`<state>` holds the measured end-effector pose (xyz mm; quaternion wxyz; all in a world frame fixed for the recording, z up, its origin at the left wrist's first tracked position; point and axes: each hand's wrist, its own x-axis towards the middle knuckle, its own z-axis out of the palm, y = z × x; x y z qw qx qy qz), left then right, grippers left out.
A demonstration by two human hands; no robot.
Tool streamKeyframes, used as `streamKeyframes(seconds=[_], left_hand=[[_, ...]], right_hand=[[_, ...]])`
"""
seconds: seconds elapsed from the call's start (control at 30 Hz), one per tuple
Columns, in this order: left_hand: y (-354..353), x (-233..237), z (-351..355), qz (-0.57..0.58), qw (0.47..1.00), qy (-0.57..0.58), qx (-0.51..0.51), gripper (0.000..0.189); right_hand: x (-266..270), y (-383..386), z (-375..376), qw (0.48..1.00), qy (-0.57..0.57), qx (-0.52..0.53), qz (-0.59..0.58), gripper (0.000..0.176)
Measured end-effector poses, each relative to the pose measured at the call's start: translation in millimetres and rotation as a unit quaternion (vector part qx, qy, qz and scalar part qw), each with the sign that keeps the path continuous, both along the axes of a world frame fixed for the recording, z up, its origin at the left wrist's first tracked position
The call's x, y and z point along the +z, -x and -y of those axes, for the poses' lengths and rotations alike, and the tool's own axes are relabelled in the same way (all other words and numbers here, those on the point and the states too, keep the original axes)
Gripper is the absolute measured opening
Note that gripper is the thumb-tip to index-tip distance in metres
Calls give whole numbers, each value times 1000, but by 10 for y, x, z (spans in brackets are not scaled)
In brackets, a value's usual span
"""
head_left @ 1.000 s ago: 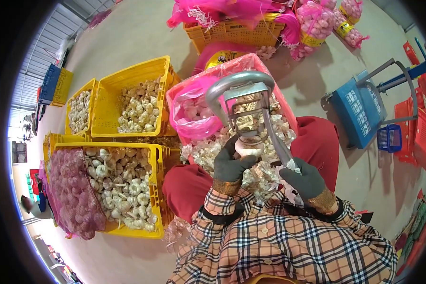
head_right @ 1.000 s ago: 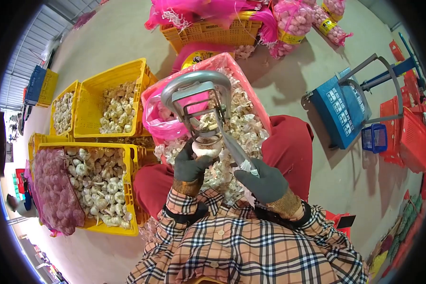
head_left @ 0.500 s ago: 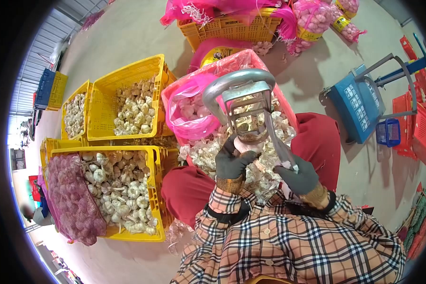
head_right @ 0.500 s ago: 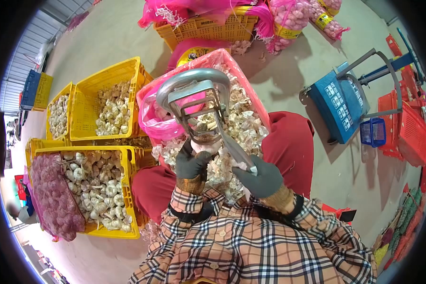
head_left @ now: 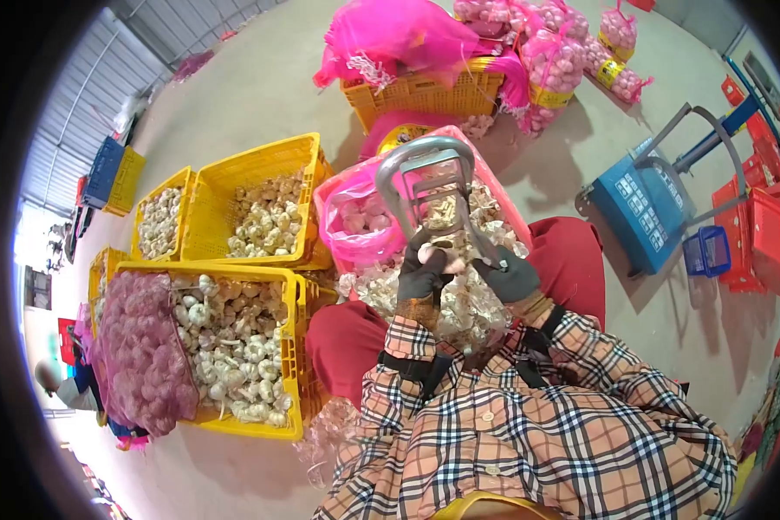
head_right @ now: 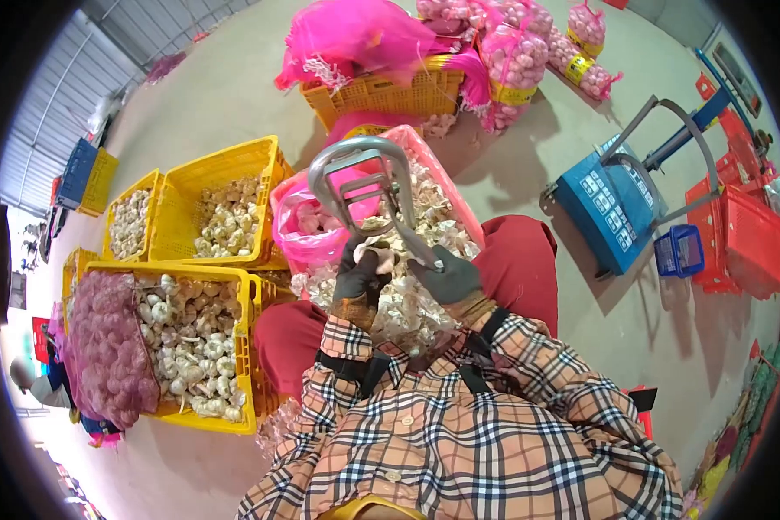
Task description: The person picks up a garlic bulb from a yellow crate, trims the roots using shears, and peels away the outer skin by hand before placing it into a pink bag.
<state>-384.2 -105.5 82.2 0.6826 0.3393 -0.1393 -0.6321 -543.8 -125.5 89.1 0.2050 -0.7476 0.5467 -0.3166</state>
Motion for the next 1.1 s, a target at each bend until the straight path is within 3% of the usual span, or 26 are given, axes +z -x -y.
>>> streamKeyframes(seconds=[0.07,0.1,0.13,0.2,0.33,0.4,0.43,0.47,0.57,0.67,0.73,0.77,0.9,0.97,1.03,1.1], left_hand=[[-206,-245,28,-153,985,48,-70,29],[-236,-289,-19,-197,979,-34,-42,40],[-234,-165,-34,-195,980,-31,-36,40],[-212,10,-53,-133,988,-75,5,44],[-194,-23,55,-162,985,-53,-6,42],[-181,10,100,-152,987,-51,22,39],[-212,4,128,-187,979,-81,14,39],[-238,-12,160,-222,969,-111,6,38],[-232,-179,292,-199,973,-112,36,33],[-219,-173,249,-137,984,-103,56,28],[-231,-86,176,-167,981,-86,39,28],[-180,195,92,-153,977,-142,41,29],[-191,137,57,-129,981,-135,60,33],[-237,-51,50,-115,979,-156,56,32],[-270,-110,95,-119,980,-160,21,26],[-202,128,148,-118,983,-139,24,27]], right_hand=[[249,3,-63,954,-242,-7,175,39],[435,56,-105,893,-376,10,248,40],[496,112,-122,893,-376,17,247,40],[600,228,-175,831,-407,99,368,31],[1087,340,-186,788,-502,114,339,26],[1244,288,-156,757,-551,49,348,25],[1177,274,-135,794,-514,60,319,27],[1150,272,-126,795,-513,61,317,27],[1113,252,-104,765,-541,37,346,30],[1065,273,-190,793,-536,60,282,25],[1003,225,-293,931,-313,141,125,30],[870,140,-254,915,-376,30,144,29],[948,140,-244,889,-405,35,210,29],[1080,174,-213,827,-490,45,273,37],[1221,166,-220,817,-517,25,253,35],[1309,149,-225,808,-541,5,231,34]])
